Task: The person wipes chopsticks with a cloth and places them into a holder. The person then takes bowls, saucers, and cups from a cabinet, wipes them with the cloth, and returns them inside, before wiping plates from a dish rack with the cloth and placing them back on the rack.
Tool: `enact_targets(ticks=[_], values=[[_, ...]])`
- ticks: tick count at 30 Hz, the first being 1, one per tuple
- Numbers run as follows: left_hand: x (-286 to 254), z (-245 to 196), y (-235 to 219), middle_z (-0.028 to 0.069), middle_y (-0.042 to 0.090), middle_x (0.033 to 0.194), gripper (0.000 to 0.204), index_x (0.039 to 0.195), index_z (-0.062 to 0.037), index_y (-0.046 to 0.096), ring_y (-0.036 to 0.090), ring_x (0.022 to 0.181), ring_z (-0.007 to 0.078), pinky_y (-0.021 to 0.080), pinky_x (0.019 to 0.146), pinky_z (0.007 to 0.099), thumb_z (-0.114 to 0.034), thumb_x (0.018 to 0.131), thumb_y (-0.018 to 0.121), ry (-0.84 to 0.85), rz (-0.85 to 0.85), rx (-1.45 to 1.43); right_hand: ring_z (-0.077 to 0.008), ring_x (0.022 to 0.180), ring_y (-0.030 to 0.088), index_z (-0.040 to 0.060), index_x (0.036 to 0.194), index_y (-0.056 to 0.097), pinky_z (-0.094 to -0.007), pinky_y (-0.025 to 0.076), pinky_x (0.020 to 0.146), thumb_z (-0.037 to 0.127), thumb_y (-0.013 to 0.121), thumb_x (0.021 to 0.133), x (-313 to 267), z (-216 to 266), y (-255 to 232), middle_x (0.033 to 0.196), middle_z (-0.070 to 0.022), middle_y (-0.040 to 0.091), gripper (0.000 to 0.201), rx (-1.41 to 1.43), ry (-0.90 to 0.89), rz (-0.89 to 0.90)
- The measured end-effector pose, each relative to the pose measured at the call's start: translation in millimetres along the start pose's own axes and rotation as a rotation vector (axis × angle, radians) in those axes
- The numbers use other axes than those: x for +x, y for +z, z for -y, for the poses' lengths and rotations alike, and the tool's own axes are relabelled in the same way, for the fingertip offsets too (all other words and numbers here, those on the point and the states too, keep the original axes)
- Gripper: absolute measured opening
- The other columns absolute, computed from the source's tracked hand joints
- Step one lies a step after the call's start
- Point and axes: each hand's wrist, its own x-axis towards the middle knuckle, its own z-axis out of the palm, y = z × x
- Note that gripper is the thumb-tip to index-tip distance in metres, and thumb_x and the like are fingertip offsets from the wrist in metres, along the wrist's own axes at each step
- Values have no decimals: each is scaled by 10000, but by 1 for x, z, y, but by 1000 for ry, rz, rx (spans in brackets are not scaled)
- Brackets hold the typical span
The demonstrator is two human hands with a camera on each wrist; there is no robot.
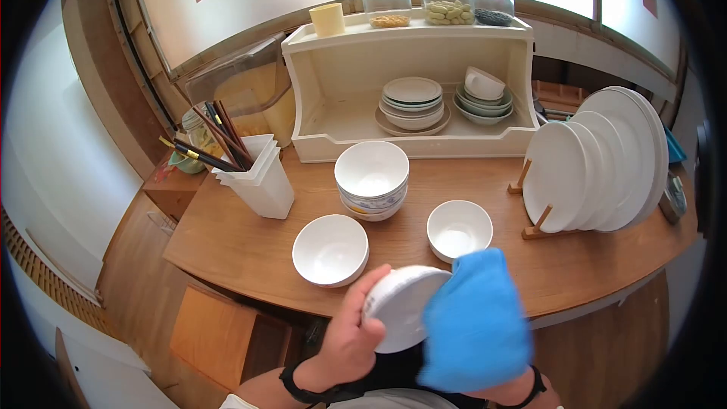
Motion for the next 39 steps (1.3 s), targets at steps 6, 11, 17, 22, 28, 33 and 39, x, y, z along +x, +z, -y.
enact_targets(ticks=[6,11,17,22,28,33,39], values=[[-6,-5,14,243,430,1365,833,1393,95,312,492,1197,302,376,1018,368,-595,943,439,298,22,443,-293,1178,529,56,1263,527,-393,403,1018,224,645,861,-14,1,89,1245,-116,564,451,2001,375,14],[-3,-6,-3,290,472,1311,737,1376,91,356,510,1162,378,406,998,413,-500,959,496,367,153,457,-308,1189,528,115,1254,556,-427,388,1031,236,734,782,-6,-13,79,1257,-125,569,518,1001,-151,83],[1,-7,6,280,507,1257,735,1324,106,412,549,1102,338,443,935,380,-539,971,427,448,-22,568,-259,1173,541,140,1241,567,-401,413,998,237,699,821,-5,-1,98,1259,-72,572,451,1094,108,-83],[-4,-9,-2,282,513,1252,738,1315,102,427,558,1088,337,449,926,387,-550,970,416,435,72,611,-276,1175,539,112,1220,571,-412,417,988,217,706,814,7,-4,74,1246,-89,577,441,874,-63,75],[-4,-4,-13,293,493,1291,708,1341,78,426,530,1144,393,432,962,427,-505,947,508,526,120,400,-246,1097,586,57,1158,616,-377,444,963,284,632,893,-13,-18,87,1203,-116,615,349,867,-417,-392],[-15,-12,-30,210,531,1280,791,1348,70,408,575,1116,309,450,968,385,-598,930,481,273,-165,139,-228,1124,585,77,1191,619,-390,443,973,543,502,935,-38,-36,34,1243,-140,610,544,1390,-131,58],[37,-33,-99,113,558,1207,522,1347,6,396,557,1114,203,447,957,332,-382,1003,458,208,-483,41,-320,1124,577,15,1187,599,-454,423,993,432,550,936,-70,5,61,1208,-173,613,489,2131,554,-524]])
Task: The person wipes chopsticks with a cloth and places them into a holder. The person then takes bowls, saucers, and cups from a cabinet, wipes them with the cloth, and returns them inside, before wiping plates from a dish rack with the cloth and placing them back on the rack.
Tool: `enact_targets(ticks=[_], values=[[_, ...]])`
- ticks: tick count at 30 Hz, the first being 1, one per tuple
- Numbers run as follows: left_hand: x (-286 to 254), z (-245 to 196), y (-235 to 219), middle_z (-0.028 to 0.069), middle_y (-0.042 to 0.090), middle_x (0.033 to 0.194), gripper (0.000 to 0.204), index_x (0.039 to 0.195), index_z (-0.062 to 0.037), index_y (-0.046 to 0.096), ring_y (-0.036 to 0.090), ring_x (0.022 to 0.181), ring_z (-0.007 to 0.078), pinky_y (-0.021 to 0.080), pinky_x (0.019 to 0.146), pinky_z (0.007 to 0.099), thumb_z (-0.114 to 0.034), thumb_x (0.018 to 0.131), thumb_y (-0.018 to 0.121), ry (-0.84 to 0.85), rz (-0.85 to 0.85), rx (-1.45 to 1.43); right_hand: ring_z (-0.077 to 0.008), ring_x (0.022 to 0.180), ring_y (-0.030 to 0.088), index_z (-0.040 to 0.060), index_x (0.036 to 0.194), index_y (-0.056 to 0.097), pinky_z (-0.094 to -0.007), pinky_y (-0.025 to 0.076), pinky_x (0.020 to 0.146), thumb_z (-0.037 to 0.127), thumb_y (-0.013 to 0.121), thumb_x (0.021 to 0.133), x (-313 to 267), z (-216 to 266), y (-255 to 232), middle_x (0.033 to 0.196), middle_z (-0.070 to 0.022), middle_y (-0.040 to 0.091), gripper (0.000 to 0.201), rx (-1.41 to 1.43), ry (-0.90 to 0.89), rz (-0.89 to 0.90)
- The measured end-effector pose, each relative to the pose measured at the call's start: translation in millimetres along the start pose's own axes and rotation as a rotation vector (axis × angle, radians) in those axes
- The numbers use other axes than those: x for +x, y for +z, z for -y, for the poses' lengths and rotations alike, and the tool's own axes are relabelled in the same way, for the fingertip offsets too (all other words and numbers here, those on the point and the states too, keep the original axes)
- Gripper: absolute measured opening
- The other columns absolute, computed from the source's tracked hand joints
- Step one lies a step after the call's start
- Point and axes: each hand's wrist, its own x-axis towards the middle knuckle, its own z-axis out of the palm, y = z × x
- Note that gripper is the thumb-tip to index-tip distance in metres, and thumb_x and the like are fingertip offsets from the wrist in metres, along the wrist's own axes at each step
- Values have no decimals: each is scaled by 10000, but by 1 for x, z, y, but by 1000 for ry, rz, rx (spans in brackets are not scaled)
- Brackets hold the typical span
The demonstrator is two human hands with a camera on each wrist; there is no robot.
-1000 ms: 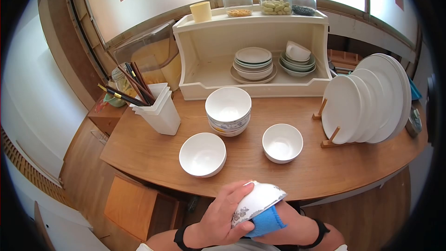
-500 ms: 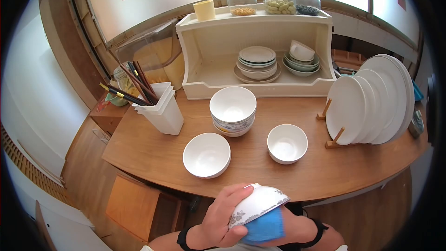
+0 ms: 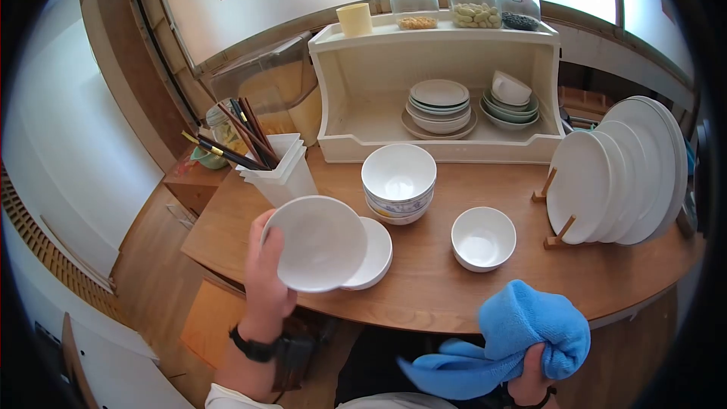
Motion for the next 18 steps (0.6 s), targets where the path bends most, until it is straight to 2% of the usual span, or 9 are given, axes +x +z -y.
enact_targets(ticks=[1,5,8,9,10,11,18], values=[[9,2,-5,102,566,1199,446,1330,1,425,553,1110,186,434,960,320,-312,1014,448,-140,12,-69,-319,1123,577,14,1188,597,-451,423,993,419,554,934,-5,-2,-16,1208,-172,612,480,-46,-32,0],[29,20,-19,89,590,1171,352,1270,4,499,551,1102,168,417,956,297,-215,1002,434,-257,63,-21,-314,1120,575,8,1193,589,-441,420,992,365,570,928,-21,-11,-72,1205,-169,610,446,-220,-172,-26],[33,36,-24,94,607,1154,326,1218,9,551,552,1089,163,412,947,288,-194,985,448,-324,100,57,-311,1118,574,3,1196,583,-432,418,991,325,583,923,-19,-20,-75,1202,-166,608,422,-362,-281,-52],[34,40,-24,94,607,1161,336,1227,14,548,554,1089,164,414,948,289,-199,985,453,-368,119,61,-309,1117,574,2,1197,581,-430,418,991,312,587,921,14,-7,-32,1201,-166,607,415,-412,-314,-57],[35,42,-24,94,606,1169,347,1237,19,545,556,1090,166,415,950,289,-203,984,457,-414,136,65,-308,1116,573,1,1198,579,-427,417,991,299,591,919,-5,-20,-63,1201,-165,607,409,-463,-346,-62],[34,41,-22,94,606,1169,347,1237,19,545,556,1090,166,415,950,289,-203,984,457,-414,137,65,-307,1116,573,-1,1200,577,-424,417,990,285,595,918,6,-13,-56,1200,-164,606,402,-513,-376,-68],[33,43,-17,100,602,1170,355,1236,31,542,553,1092,177,419,947,292,-138,931,472,-500,111,72,-298,1110,570,-11,1208,563,-406,413,989,192,624,906,2,-32,-97,1194,-158,602,369,-861,-581,-111]])
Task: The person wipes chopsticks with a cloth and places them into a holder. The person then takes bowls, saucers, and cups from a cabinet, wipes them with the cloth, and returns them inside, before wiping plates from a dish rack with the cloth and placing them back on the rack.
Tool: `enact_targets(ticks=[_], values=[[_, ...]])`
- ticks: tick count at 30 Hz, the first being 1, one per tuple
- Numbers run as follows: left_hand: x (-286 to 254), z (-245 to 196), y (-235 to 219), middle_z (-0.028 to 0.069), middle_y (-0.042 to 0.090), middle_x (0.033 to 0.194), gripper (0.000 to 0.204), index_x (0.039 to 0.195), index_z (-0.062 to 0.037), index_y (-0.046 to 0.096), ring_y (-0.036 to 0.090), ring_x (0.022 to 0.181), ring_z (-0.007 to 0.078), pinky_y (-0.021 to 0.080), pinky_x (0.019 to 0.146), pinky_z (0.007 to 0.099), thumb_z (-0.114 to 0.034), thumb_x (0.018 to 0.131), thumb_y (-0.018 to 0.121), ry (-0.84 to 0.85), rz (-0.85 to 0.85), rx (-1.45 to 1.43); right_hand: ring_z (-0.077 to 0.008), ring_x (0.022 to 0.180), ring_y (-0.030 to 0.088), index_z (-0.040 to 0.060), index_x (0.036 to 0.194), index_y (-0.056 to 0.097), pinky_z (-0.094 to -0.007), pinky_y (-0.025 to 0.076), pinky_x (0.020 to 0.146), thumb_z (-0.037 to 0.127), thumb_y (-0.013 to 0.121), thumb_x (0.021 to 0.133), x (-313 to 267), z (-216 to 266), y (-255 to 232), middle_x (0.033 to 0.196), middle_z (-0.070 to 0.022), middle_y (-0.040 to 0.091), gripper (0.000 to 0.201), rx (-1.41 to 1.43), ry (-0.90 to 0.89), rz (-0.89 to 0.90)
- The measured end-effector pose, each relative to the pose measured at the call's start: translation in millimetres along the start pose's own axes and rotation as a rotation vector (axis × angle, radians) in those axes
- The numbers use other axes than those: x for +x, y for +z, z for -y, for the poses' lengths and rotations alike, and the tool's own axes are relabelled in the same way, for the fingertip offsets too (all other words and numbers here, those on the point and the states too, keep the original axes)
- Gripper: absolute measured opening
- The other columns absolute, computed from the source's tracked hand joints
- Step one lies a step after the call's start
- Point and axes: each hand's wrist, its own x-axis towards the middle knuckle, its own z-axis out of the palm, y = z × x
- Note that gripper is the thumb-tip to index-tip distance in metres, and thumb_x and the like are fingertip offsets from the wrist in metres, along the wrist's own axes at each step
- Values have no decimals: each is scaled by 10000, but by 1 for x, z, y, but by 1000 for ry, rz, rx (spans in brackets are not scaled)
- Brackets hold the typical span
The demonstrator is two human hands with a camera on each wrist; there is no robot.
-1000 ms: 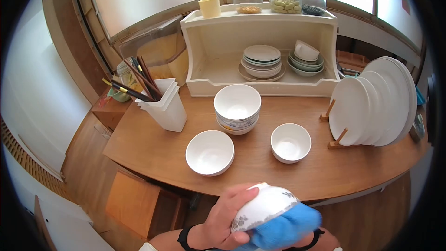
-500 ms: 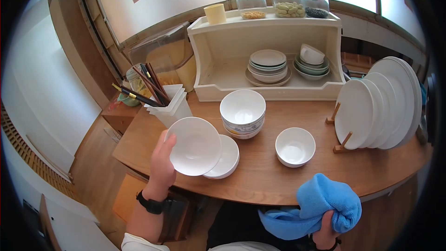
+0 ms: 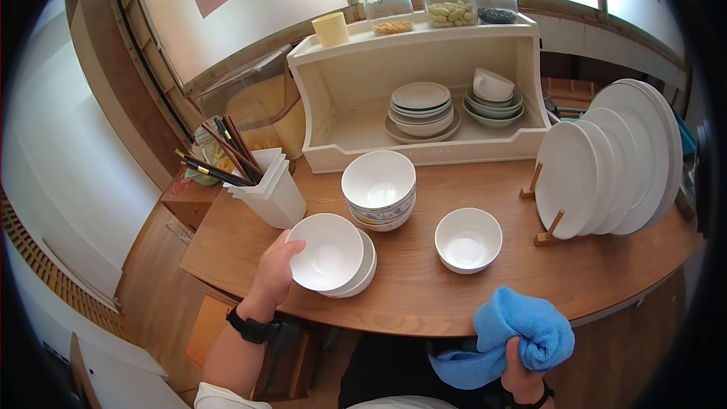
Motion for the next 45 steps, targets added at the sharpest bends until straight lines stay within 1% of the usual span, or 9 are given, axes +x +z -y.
enact_targets(ticks=[8,17,23,25,29,31,35,40,45], values=[[-1,5,1,102,592,1105,393,1191,30,546,532,1042,182,395,948,274,-66,822,449,14,-14,58,-272,1077,576,-47,1199,548,-380,415,969,114,630,915,10,0,16,1168,-152,609,336,-378,-204,-43],[2,10,2,128,593,1200,519,1289,48,522,538,1117,212,401,982,293,-38,783,438,-12,-3,33,-297,1068,581,-50,1195,550,-390,421,958,103,644,897,9,-3,19,1154,-176,607,348,-440,-250,-57],[9,13,-7,134,619,1174,467,1273,63,527,601,1055,222,473,932,321,-51,823,478,-134,28,-28,-294,1046,589,-52,1168,565,-388,431,942,102,648,887,7,-16,18,1134,-171,613,331,-394,-245,-90],[11,8,-6,142,621,1188,402,1267,58,526,616,1051,232,491,927,337,-119,907,501,-166,109,-95,-291,1043,591,-51,1161,569,-388,433,938,101,649,884,11,-13,21,1129,-171,615,326,-392,-264,-87],[17,9,-7,150,615,1212,394,1272,56,518,615,1077,242,492,944,352,-199,972,500,-193,129,-247,-288,1037,595,-48,1142,581,-388,438,930,97,646,871,20,9,26,1116,-171,619,313,-375,-233,-43],[20,13,-8,153,612,1220,412,1280,53,514,615,1084,246,493,947,358,-247,998,487,-184,141,-265,-290,1035,596,-47,1137,583,-389,438,929,93,647,867,17,-4,25,1114,-173,619,310,-358,-250,-59],[19,8,-7,146,615,1212,398,1275,51,516,619,1076,243,494,949,360,-231,995,491,-206,146,-250,-295,1030,599,-48,1129,587,-390,440,927,71,648,853,22,9,25,1108,-176,620,308,-386,-267,-43],[24,10,-14,134,633,1166,353,1249,42,529,636,1039,222,520,913,356,-187,981,525,-256,275,-256,-297,1026,602,-51,1132,584,-389,444,922,62,654,846,21,3,25,1107,-178,620,316,-391,-285,-69],[23,7,-4,123,645,1144,326,1222,20,551,647,1006,214,531,892,351,-199,981,539,-233,216,-287,-298,1023,605,-53,1132,583,-389,448,917,61,653,846,21,5,29,1109,-180,621,316,-378,-254,-48]])
